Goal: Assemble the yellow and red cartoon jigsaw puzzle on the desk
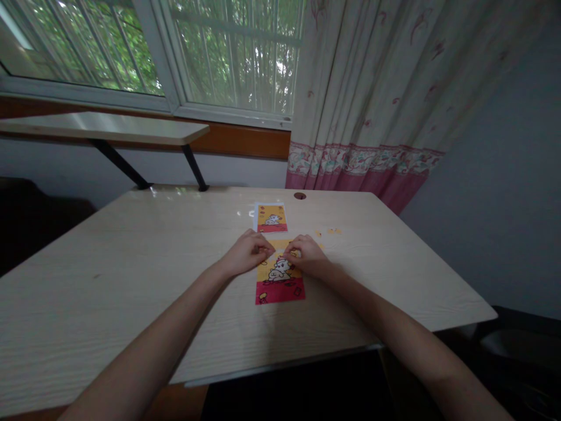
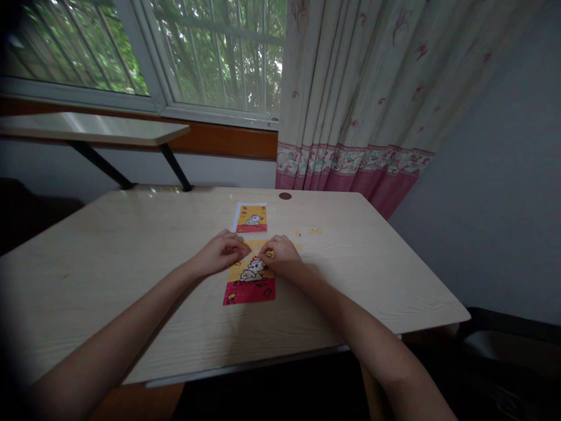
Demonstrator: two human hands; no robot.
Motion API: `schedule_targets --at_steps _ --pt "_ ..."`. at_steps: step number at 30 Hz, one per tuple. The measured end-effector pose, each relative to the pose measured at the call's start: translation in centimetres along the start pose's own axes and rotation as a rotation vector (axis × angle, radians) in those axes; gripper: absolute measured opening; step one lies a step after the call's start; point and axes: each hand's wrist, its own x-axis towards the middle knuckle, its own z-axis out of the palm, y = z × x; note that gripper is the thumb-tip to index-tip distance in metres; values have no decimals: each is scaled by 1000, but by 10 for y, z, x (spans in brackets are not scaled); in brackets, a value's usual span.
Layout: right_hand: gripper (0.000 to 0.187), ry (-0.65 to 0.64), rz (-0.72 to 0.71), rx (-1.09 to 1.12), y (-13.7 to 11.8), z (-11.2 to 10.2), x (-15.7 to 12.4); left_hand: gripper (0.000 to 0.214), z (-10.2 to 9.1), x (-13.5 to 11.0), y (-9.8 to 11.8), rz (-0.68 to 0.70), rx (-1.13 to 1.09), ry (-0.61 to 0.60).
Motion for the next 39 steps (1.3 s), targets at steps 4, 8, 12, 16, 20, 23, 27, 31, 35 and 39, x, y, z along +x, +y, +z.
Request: schedule_targets --at_steps 4,8,12,16,20,23,27,31,35,39 --pt "8 -13 -4 -16 -1 -1 -1 19 0 -1 -2 57 -10 -59" --pt "8 -40 -15 -37 -2 -2 -2 17 1 -2 -5 82 3 -95" --pt "8 -20 -99 -69 -1 -5 -2 18 0 -3 -5 93 31 -103" --pt "11 -61 -255 -110 -2 -9 -3 18 -1 -3 -3 104 73 -114" --pt "14 -90 -280 -163 -4 -12 -4 18 -1 -3 -3 106 113 -115" --pt "15 -95 -299 -205 -5 -13 -5 21 -1 -2 -4 112 141 -123" --pt "16 -96 -326 -251 -5 -14 -5 23 -2 -2 -1 115 169 -144" --pt "16 -107 -359 -278 -4 -14 -5 23 -5 -2 4 123 189 -168" --pt "19 -155 -371 -277 -6 -14 -3 20 -5 -2 6 139 235 -172" --pt "21 -182 -381 -205 -3 -19 1 19 -3 -3 6 132 233 -145"
